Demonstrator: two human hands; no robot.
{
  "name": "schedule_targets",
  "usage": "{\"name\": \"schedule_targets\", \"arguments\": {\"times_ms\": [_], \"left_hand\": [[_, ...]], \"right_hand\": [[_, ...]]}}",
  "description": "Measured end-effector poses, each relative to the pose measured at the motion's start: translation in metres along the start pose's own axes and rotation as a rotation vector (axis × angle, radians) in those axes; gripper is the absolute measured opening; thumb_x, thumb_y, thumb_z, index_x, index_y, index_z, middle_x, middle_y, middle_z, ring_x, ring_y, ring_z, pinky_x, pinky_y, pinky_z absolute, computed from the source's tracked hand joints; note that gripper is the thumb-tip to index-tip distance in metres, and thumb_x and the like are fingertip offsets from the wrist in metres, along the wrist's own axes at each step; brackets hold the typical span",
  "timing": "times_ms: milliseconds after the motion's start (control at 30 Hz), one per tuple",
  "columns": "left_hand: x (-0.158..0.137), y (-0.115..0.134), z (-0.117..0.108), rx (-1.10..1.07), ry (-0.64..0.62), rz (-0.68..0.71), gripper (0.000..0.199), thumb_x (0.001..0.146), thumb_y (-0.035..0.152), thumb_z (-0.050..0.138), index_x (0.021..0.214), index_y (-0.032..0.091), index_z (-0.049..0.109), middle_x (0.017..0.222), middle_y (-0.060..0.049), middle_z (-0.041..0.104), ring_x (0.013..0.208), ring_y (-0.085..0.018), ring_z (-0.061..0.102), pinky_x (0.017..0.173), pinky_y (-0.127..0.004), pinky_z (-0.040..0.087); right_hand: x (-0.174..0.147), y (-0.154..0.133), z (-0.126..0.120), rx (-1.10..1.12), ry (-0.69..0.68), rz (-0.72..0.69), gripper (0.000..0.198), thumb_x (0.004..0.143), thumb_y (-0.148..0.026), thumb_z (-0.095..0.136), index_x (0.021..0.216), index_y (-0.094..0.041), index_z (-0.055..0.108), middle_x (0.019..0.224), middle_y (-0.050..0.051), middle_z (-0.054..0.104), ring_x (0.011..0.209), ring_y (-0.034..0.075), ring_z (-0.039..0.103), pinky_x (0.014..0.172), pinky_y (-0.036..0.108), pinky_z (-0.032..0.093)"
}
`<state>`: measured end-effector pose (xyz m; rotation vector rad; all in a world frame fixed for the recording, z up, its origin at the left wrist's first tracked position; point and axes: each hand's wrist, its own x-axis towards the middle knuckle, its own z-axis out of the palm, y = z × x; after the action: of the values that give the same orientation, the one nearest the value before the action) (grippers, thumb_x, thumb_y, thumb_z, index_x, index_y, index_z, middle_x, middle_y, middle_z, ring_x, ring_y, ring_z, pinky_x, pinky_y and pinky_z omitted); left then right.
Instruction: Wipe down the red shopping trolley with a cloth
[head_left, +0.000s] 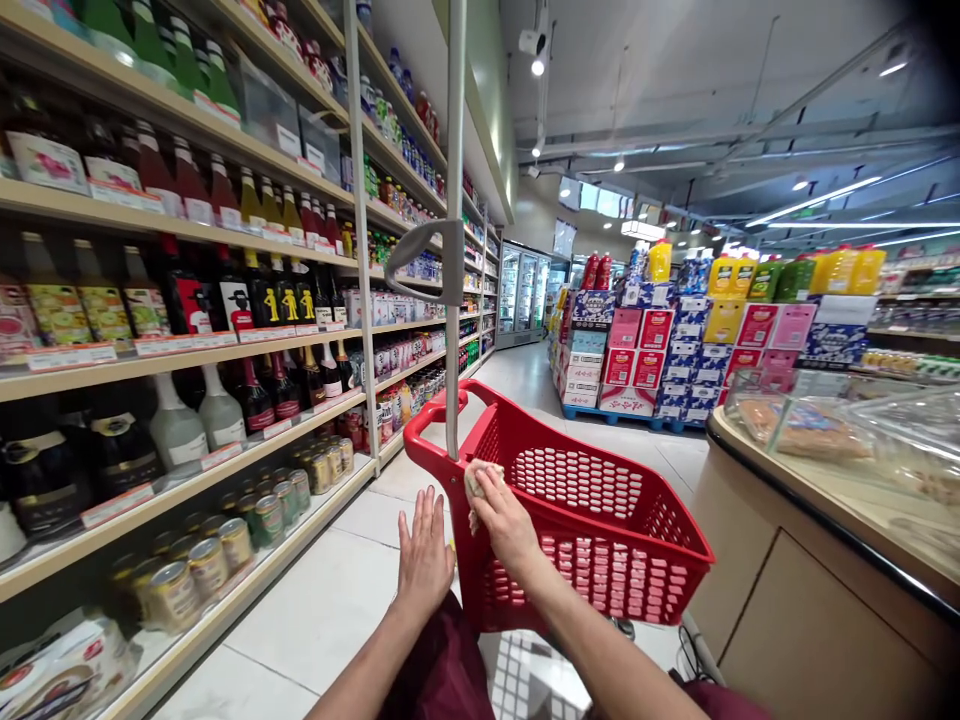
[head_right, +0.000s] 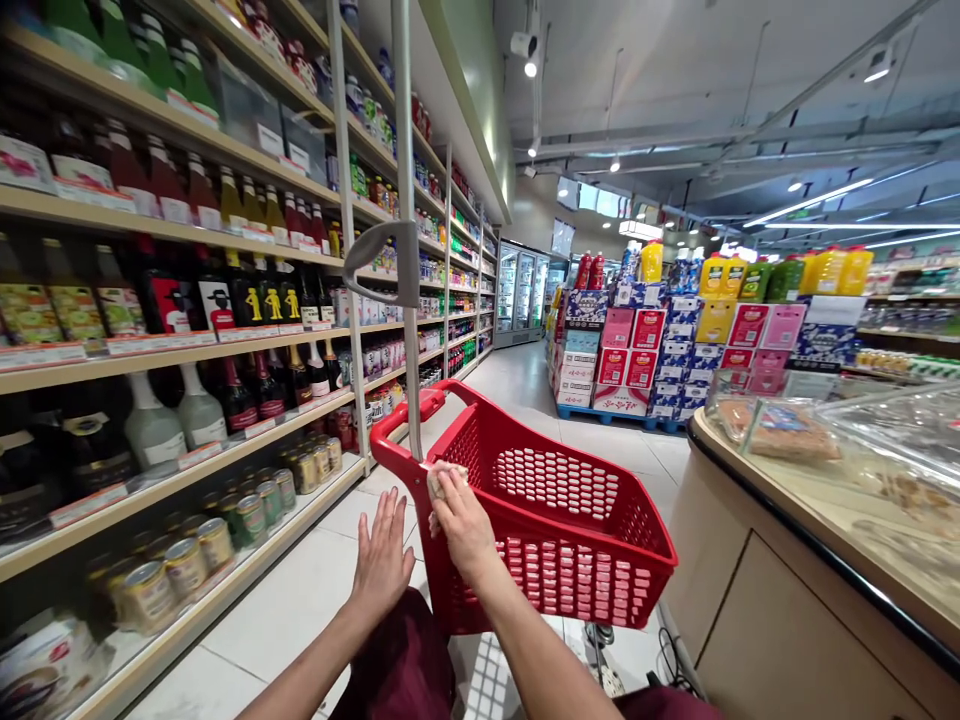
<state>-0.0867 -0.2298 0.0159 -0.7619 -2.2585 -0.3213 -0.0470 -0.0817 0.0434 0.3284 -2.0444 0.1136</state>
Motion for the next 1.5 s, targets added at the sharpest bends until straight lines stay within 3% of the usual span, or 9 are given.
{"name": "schedule_targets", "arguments": {"times_ms": [133,300,467,667,800,1000,1167,1333,1500], "left_hand": [[0.000,0.012,-0.001,-0.014,0.004,0.085,0.074,0.069,0.003,0.036,0.137,0.011,0.009,0.141,-0.015,0.026,0.131,-0.024,0.017,0.103,-0.052,0.020],[0.003,0.037,-0.001,-0.074,-0.002,0.171,0.073,0.069,0.004,0.037,0.137,0.011,0.011,0.141,-0.015,0.024,0.131,-0.024,0.017,0.103,-0.052,0.019],[0.005,0.076,0.009,-0.350,-0.100,0.176,0.069,0.069,0.001,0.034,0.135,0.015,0.018,0.141,-0.012,0.027,0.130,-0.021,0.021,0.103,-0.046,0.026],[0.018,0.120,0.009,-1.257,-0.537,-0.349,0.040,0.078,0.024,0.044,0.118,0.018,0.044,0.108,-0.010,0.060,0.088,-0.018,0.061,0.073,-0.033,0.050],[0.018,0.140,0.011,-1.642,-0.669,-0.660,0.026,0.065,0.037,0.061,0.081,0.016,0.057,0.068,-0.001,0.062,0.060,-0.013,0.059,0.058,-0.026,0.047],[0.010,0.157,0.022,-1.662,-0.651,-0.723,0.028,0.051,0.035,0.071,0.062,0.016,0.053,0.054,0.005,0.054,0.050,-0.008,0.051,0.053,-0.022,0.041],[0.008,0.154,0.022,-1.682,-0.698,-0.755,0.035,0.049,0.040,0.072,0.067,0.015,0.058,0.058,0.002,0.058,0.055,-0.011,0.054,0.059,-0.026,0.042],[-0.001,0.155,0.018,-1.699,-0.944,-0.720,0.040,0.048,0.040,0.074,0.072,0.013,0.059,0.062,-0.002,0.061,0.060,-0.014,0.058,0.064,-0.028,0.043],[0.000,0.167,0.026,-1.309,-0.911,-0.534,0.034,0.068,0.045,0.058,0.082,0.015,0.056,0.075,-0.005,0.063,0.070,-0.015,0.061,0.063,-0.027,0.044]], "right_hand": [[-0.030,0.012,-0.011,0.009,-0.080,-0.021,0.024,0.083,-0.012,0.044,0.097,-0.019,0.061,0.128,0.007,0.048,0.126,0.021,0.031,0.097,0.038,0.041],[-0.066,0.046,-0.036,-0.034,0.024,0.114,0.028,0.083,-0.010,0.042,0.102,-0.019,0.060,0.131,0.008,0.044,0.126,0.022,0.028,0.099,0.043,0.038],[-0.097,0.048,-0.062,0.077,-0.102,0.177,0.029,0.082,-0.012,0.041,0.099,-0.024,0.061,0.128,0.004,0.047,0.121,0.018,0.038,0.094,0.035,0.043],[-0.088,0.027,-0.091,0.427,-0.003,0.455,0.035,0.078,-0.011,0.040,0.108,-0.021,0.056,0.121,0.008,0.054,0.110,0.018,0.051,0.090,0.031,0.045],[-0.083,0.039,-0.092,0.437,0.129,0.664,0.034,0.078,-0.014,0.041,0.109,-0.019,0.055,0.103,0.007,0.064,0.093,0.017,0.061,0.079,0.027,0.051],[-0.105,0.051,-0.077,0.147,0.046,0.803,0.034,0.077,-0.018,0.042,0.108,-0.019,0.056,0.091,0.005,0.067,0.076,0.019,0.065,0.066,0.029,0.053],[-0.107,0.037,-0.090,0.347,-0.093,0.673,0.037,0.074,-0.016,0.048,0.110,-0.020,0.055,0.113,0.006,0.059,0.105,0.019,0.055,0.088,0.031,0.045],[-0.111,0.034,-0.107,0.522,-0.235,0.634,0.028,0.073,-0.016,0.055,0.099,-0.021,0.059,0.097,0.003,0.065,0.086,0.016,0.062,0.075,0.026,0.050],[-0.125,0.096,-0.119,0.108,-0.024,0.398,0.035,0.083,-0.013,0.039,0.113,-0.024,0.055,0.119,0.006,0.055,0.115,0.019,0.046,0.094,0.038,0.041]]}}
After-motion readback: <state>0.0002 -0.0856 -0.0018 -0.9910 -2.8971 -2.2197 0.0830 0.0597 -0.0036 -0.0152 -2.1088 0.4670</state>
